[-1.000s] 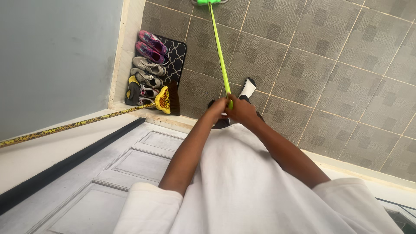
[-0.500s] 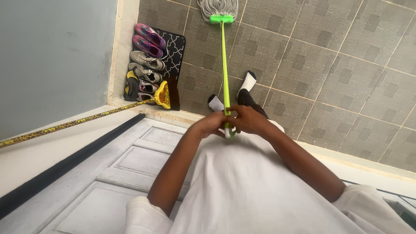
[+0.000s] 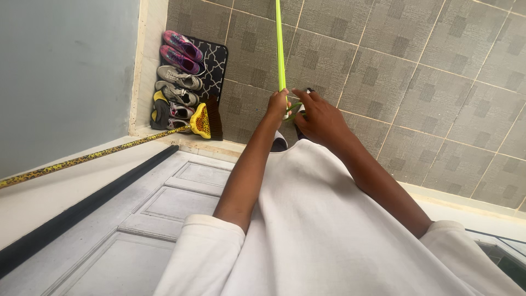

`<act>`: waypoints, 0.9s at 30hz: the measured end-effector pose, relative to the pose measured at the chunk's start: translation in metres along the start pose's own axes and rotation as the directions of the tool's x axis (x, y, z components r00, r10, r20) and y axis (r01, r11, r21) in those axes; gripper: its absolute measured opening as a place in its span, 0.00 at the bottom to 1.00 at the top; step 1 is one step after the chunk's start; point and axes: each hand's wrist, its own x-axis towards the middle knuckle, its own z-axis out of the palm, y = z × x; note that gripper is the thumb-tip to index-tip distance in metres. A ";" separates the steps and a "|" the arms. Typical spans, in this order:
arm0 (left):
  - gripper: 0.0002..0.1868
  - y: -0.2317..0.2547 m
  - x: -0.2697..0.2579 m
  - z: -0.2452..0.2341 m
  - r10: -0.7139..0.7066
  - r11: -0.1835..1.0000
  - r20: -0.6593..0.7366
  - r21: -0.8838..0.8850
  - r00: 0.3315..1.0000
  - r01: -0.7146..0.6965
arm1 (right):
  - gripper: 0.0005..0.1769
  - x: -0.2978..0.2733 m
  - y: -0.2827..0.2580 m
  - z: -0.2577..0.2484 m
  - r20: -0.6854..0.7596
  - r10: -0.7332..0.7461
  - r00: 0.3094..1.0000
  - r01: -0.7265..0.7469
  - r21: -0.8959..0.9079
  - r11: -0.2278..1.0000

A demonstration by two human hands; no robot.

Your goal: The person mops a tiled floor area using a green-handled mop.

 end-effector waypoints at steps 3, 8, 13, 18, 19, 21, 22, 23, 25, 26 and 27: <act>0.26 -0.010 -0.023 0.010 -0.015 0.999 0.099 -0.037 0.995 0.019 | 0.38 0.001 -0.004 0.004 0.050 -0.099 0.994 0.098 0.010 0.995; 0.25 -0.053 -0.126 -0.016 -0.080 0.980 0.241 0.199 0.967 0.032 | 0.57 -0.013 -0.016 0.024 0.338 -0.271 0.901 0.295 -0.021 0.955; 0.24 -0.071 -0.110 -0.028 0.143 0.809 0.316 0.508 0.938 -0.295 | 0.55 -0.012 -0.010 0.036 0.379 -0.307 0.873 0.270 0.149 0.951; 0.24 -0.046 -0.031 0.002 -0.011 0.986 0.089 0.167 0.996 -0.004 | 0.52 0.037 0.025 0.039 0.233 -0.254 0.939 0.219 0.163 0.962; 0.24 -0.039 -0.011 0.012 0.005 0.989 0.044 0.145 0.999 -0.011 | 0.51 0.048 0.031 0.042 0.205 -0.216 0.955 0.200 0.097 0.975; 0.23 -0.013 0.020 0.029 0.045 0.995 -0.077 0.087 0.996 -0.038 | 0.50 0.072 0.045 0.045 0.163 -0.182 0.970 0.186 -0.008 0.983; 0.23 -0.014 0.028 0.032 0.046 0.998 -0.073 0.040 0.996 -0.043 | 0.50 0.084 0.052 0.044 0.152 -0.185 0.971 0.194 -0.048 0.980; 0.22 -0.013 0.035 0.036 0.047 0.999 -0.071 -0.009 0.996 -0.048 | 0.50 0.091 0.058 0.045 0.142 -0.188 0.972 0.202 -0.089 0.975; 0.22 -0.010 0.041 0.043 0.050 0.989 -0.069 -0.133 0.996 -0.059 | 0.48 0.095 0.066 0.048 0.097 -0.235 0.967 0.244 -0.097 0.965; 0.21 -0.009 0.034 0.046 0.052 0.976 -0.071 -0.207 0.996 -0.066 | 0.47 0.096 0.068 0.046 0.074 -0.259 0.963 0.266 -0.102 0.959; 0.21 -0.011 0.022 0.049 0.050 0.958 -0.073 -0.280 0.996 -0.068 | 0.45 0.092 0.070 0.045 0.047 -0.336 0.941 0.339 -0.074 0.938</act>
